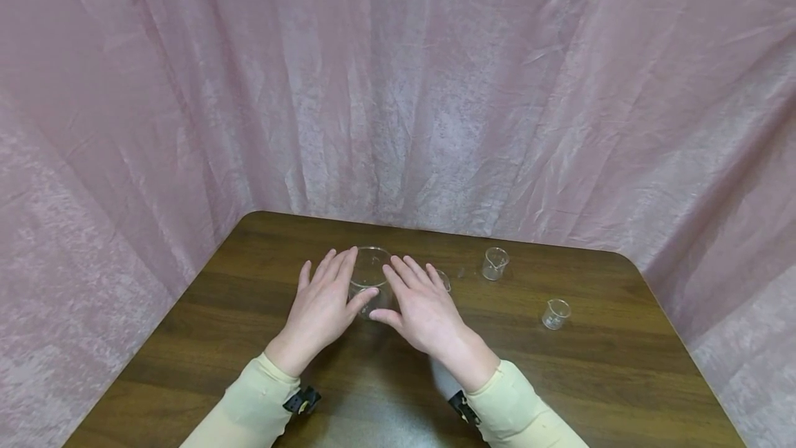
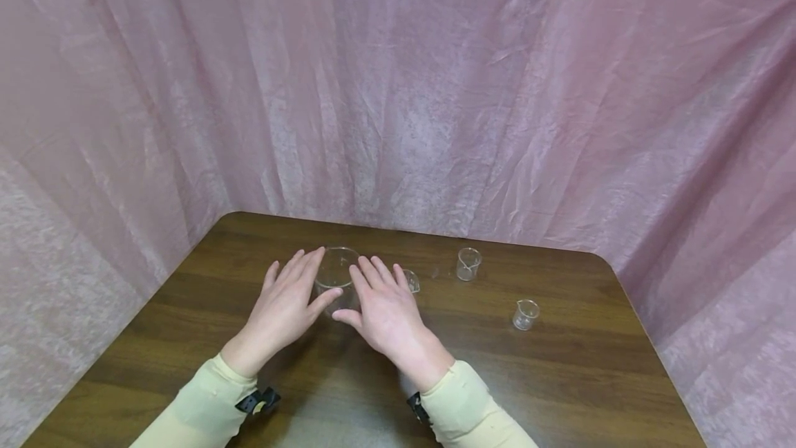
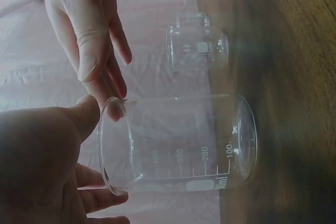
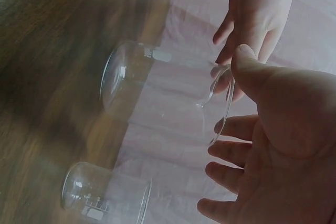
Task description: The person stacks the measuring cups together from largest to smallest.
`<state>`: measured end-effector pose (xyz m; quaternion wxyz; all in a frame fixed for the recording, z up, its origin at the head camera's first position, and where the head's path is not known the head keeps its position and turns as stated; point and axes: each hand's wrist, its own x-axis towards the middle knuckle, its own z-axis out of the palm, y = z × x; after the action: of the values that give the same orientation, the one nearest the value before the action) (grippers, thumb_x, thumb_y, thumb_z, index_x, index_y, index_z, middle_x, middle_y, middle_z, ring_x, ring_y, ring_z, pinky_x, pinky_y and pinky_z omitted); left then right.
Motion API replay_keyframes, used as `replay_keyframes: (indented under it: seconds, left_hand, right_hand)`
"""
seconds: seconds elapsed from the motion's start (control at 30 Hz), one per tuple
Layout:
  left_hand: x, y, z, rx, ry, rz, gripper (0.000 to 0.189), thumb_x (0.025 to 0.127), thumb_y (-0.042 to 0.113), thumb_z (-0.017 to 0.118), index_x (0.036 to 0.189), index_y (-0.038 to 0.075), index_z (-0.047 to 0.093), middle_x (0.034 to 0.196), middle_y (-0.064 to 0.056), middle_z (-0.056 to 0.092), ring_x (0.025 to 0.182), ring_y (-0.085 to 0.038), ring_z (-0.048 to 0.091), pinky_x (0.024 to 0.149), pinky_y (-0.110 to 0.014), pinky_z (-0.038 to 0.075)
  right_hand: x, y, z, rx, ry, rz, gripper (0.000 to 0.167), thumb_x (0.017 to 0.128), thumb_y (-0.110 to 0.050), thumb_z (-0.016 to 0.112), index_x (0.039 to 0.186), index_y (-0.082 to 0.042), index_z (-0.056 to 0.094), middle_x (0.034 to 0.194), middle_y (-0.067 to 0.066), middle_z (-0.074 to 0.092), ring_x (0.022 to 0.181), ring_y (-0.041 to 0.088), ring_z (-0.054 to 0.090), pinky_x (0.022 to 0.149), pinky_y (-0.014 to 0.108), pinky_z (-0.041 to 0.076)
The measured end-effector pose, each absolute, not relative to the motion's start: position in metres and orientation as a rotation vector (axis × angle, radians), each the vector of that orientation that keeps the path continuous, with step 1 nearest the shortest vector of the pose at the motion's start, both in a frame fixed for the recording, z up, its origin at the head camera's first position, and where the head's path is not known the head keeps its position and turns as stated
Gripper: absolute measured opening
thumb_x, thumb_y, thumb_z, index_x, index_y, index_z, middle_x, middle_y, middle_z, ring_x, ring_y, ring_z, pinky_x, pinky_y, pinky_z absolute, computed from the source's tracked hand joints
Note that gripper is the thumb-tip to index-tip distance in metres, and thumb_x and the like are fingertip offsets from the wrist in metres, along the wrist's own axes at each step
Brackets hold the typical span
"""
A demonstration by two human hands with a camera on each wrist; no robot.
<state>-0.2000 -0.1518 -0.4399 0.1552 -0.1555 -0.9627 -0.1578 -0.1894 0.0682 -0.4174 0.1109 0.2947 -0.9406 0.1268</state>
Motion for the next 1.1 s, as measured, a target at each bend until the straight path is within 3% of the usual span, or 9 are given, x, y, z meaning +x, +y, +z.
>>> replay_keyframes:
  seconds: [0.43,1.1]
  left_hand:
    - [-0.199,-0.149,-0.44,-0.482,-2.74,-0.418,0.103,0.097,0.068,0.074,0.169,0.003,0.04,0.161,-0.021,0.055,0.153,-0.042,0.047,0.123,-0.077,0.026]
    - [-0.192,-0.139,-0.44,-0.533,-2.775,-0.4,0.102,0.097,0.072,0.072,0.163,-0.001,0.048,0.159,-0.024,0.056,0.151,-0.039,0.049,0.126,-0.074,0.023]
  right_hand:
    - [-0.183,0.08,-0.418,0.893,-2.754,0.372,0.081,0.103,-0.055,0.072,0.162,-0.003,0.054,0.17,0.02,0.046,0.158,0.04,0.041,0.126,0.064,0.033]
    - [-0.166,0.096,-0.417,0.937,-2.748,0.359,0.08,0.102,-0.053,0.075,0.16,-0.002,0.055,0.169,0.019,0.048,0.158,0.04,0.041,0.128,0.061,0.033]
